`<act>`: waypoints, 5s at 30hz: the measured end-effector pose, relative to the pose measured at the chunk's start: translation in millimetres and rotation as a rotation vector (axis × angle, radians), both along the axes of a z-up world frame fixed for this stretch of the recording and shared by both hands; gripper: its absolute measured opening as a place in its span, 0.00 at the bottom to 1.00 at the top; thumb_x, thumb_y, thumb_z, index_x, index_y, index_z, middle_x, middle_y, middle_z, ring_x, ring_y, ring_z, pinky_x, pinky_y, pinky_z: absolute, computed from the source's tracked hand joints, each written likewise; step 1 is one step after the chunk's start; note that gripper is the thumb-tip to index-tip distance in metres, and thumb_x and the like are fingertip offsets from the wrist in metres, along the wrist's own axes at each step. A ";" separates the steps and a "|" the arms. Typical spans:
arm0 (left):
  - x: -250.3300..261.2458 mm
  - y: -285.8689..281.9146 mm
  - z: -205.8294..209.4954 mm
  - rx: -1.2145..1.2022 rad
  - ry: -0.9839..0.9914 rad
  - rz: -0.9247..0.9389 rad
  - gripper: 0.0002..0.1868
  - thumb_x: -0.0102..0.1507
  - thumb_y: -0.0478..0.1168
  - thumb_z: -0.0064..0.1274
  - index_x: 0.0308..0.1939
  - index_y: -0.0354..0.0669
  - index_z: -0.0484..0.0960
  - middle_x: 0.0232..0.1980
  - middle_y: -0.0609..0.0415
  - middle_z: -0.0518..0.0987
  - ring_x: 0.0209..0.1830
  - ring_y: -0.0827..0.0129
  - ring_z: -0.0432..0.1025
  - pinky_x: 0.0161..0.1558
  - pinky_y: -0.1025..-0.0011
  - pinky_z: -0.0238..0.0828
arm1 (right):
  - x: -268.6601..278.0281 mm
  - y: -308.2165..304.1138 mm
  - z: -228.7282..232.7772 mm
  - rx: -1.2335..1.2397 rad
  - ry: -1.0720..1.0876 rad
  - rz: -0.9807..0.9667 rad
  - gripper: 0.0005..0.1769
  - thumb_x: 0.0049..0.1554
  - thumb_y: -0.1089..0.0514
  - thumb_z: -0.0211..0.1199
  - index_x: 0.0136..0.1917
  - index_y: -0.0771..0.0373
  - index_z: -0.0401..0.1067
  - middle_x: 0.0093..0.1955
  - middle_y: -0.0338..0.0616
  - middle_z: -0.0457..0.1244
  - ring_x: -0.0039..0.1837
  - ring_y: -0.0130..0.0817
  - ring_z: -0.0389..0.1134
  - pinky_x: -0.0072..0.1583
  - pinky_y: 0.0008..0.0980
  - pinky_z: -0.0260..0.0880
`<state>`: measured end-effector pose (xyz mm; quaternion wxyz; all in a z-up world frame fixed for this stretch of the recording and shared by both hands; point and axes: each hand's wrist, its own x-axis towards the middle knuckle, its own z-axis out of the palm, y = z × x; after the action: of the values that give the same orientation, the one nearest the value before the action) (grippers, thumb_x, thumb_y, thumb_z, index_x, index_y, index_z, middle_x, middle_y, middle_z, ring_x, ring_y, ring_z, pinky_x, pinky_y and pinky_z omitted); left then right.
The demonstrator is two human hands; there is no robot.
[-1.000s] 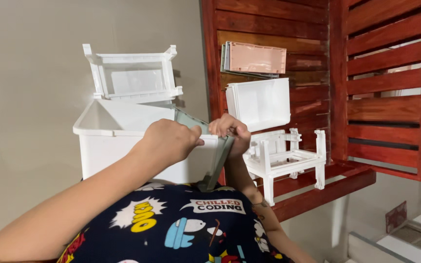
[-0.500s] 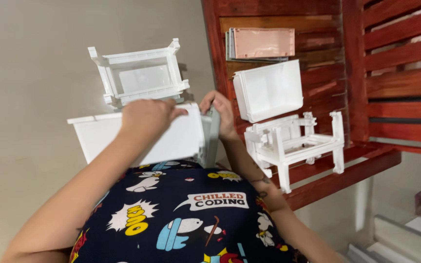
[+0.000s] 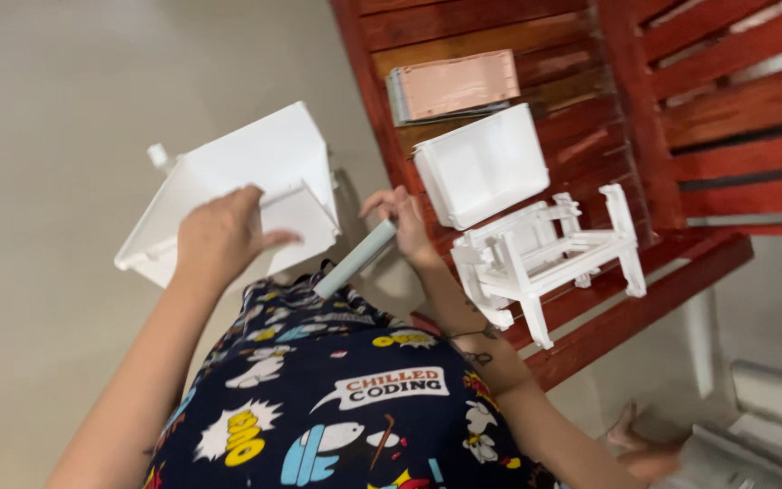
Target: The person repeatedly picks up white plastic frames and trays, inserts a rectangular insert into the frame, and places the assembled unit on a wooden bench. The person handles multiple identical units in a repetitive cycle.
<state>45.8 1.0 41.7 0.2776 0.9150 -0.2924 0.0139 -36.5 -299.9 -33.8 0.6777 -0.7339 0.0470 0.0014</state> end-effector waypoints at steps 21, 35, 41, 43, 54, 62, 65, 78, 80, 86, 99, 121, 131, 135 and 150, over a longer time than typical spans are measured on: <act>40.5 10.2 -38.9 0.062 -0.136 -0.242 0.32 0.46 0.61 0.67 0.47 0.47 0.81 0.44 0.53 0.80 0.50 0.58 0.73 0.51 0.58 0.65 | 7.6 76.5 -21.0 -0.601 0.196 0.179 0.25 0.58 0.38 0.61 0.39 0.62 0.80 0.25 0.47 0.65 0.29 0.42 0.68 0.35 0.40 0.65; 29.1 33.9 -91.6 0.236 0.255 -0.163 0.32 0.56 0.68 0.60 0.33 0.39 0.85 0.34 0.51 0.81 0.36 0.54 0.77 0.40 0.57 0.74 | 22.3 56.0 -34.0 -0.911 -0.245 0.142 0.22 0.62 0.34 0.62 0.46 0.55 0.70 0.22 0.29 0.60 0.26 0.26 0.58 0.35 0.31 0.60; 27.5 8.4 -94.4 -0.497 0.651 0.550 0.21 0.66 0.56 0.57 0.36 0.40 0.85 0.26 0.49 0.80 0.27 0.61 0.76 0.34 0.62 0.72 | 22.2 70.2 -6.7 -0.749 -0.045 0.009 0.44 0.60 0.38 0.65 0.81 0.56 0.54 0.22 0.28 0.56 0.23 0.21 0.54 0.27 0.23 0.53; 35.7 -7.4 -92.9 -0.570 0.596 0.579 0.20 0.67 0.54 0.55 0.37 0.40 0.86 0.26 0.50 0.79 0.26 0.65 0.73 0.33 0.64 0.69 | 16.2 85.7 -1.3 -0.781 0.001 0.174 0.47 0.57 0.34 0.65 0.81 0.56 0.56 0.23 0.30 0.54 0.24 0.24 0.52 0.27 0.25 0.52; 19.5 -82.0 -93.6 -0.919 0.605 0.548 0.18 0.74 0.46 0.46 0.39 0.34 0.76 0.33 0.50 0.74 0.32 0.68 0.65 0.34 0.66 0.64 | 13.7 112.4 -18.2 -0.922 0.088 0.007 0.23 0.52 0.38 0.66 0.31 0.58 0.72 0.26 0.42 0.67 0.31 0.41 0.70 0.38 0.40 0.68; 4.1 -30.3 -117.1 -0.464 0.644 -0.065 0.29 0.68 0.51 0.50 0.70 0.45 0.71 0.63 0.42 0.76 0.64 0.58 0.72 0.58 0.64 0.73 | 38.6 43.7 -52.4 -0.652 -0.084 -0.139 0.17 0.55 0.52 0.66 0.30 0.63 0.72 0.24 0.42 0.63 0.27 0.30 0.63 0.32 0.33 0.60; -2.7 20.3 -140.5 -0.018 0.376 -0.111 0.38 0.56 0.58 0.61 0.67 0.49 0.74 0.62 0.41 0.76 0.63 0.48 0.70 0.66 0.42 0.55 | 43.4 2.3 -64.0 -0.494 -0.120 -0.131 0.21 0.58 0.54 0.66 0.28 0.65 0.66 0.24 0.38 0.55 0.31 0.24 0.55 0.34 0.31 0.54; -3.8 24.4 -148.0 0.145 -0.074 0.071 0.15 0.65 0.55 0.55 0.38 0.48 0.78 0.35 0.59 0.81 0.34 0.63 0.78 0.74 0.37 0.47 | 11.8 36.0 -73.5 -0.048 -0.133 -0.277 0.24 0.65 0.68 0.58 0.73 0.65 0.60 0.75 0.54 0.57 0.52 0.26 0.63 0.56 0.27 0.64; -2.1 8.3 -134.6 0.177 -0.102 0.014 0.12 0.65 0.51 0.55 0.36 0.48 0.78 0.32 0.59 0.80 0.33 0.64 0.78 0.74 0.31 0.41 | 7.9 61.6 -59.3 0.006 -0.029 -0.130 0.39 0.56 0.70 0.55 0.79 0.57 0.51 0.81 0.48 0.50 0.33 0.23 0.60 0.36 0.25 0.63; 9.4 -7.5 -113.7 0.262 -0.139 -0.175 0.08 0.64 0.44 0.56 0.34 0.46 0.78 0.30 0.58 0.81 0.31 0.63 0.79 0.73 0.25 0.34 | 19.5 85.0 -51.8 -0.105 0.103 0.055 0.31 0.58 0.68 0.56 0.73 0.57 0.56 0.64 0.40 0.51 0.32 0.20 0.58 0.35 0.23 0.59; -42.3 18.8 -95.5 -0.159 0.070 -0.083 0.18 0.64 0.51 0.63 0.50 0.45 0.82 0.47 0.51 0.79 0.46 0.54 0.75 0.48 0.56 0.72 | 32.0 87.8 -82.8 -0.141 0.140 -0.078 0.14 0.61 0.54 0.66 0.47 0.63 0.64 0.27 0.32 0.63 0.30 0.16 0.57 0.32 0.24 0.51; -28.0 73.8 -143.9 0.043 0.000 0.423 0.19 0.68 0.51 0.56 0.28 0.44 0.79 0.32 0.51 0.77 0.38 0.54 0.71 0.42 0.55 0.65 | 75.4 37.0 -59.8 -0.280 0.328 -0.296 0.11 0.55 0.64 0.64 0.51 0.65 0.67 0.39 0.46 0.67 0.39 0.35 0.71 0.36 0.32 0.73; -11.2 19.0 -140.5 -0.331 0.163 0.508 0.16 0.75 0.42 0.46 0.36 0.36 0.76 0.38 0.41 0.75 0.39 0.46 0.69 0.43 0.51 0.64 | 4.8 -58.1 -98.2 -0.068 0.059 -0.887 0.36 0.58 0.73 0.60 0.76 0.65 0.50 0.40 0.45 0.58 0.38 0.30 0.58 0.37 0.32 0.59; -8.9 -22.0 -148.6 -0.355 0.193 0.525 0.16 0.78 0.41 0.43 0.39 0.34 0.72 0.40 0.41 0.74 0.40 0.46 0.68 0.44 0.53 0.64 | -27.9 -112.4 -150.3 0.292 0.191 -1.091 0.25 0.56 0.74 0.60 0.66 0.71 0.62 0.46 0.45 0.63 0.44 0.32 0.67 0.38 0.31 0.68; -4.1 -131.8 -161.7 -0.429 0.205 0.599 0.13 0.78 0.41 0.45 0.43 0.35 0.70 0.41 0.44 0.72 0.40 0.54 0.67 0.47 0.59 0.66 | -103.4 -192.7 -259.8 0.261 0.613 -1.330 0.22 0.52 0.76 0.57 0.60 0.69 0.66 0.53 0.52 0.65 0.51 0.46 0.70 0.39 0.42 0.68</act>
<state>41.7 -130.8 -120.0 0.4744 0.8776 0.0267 0.0638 -139.9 -492.6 -293.6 0.5736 -0.4306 0.6678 -0.1992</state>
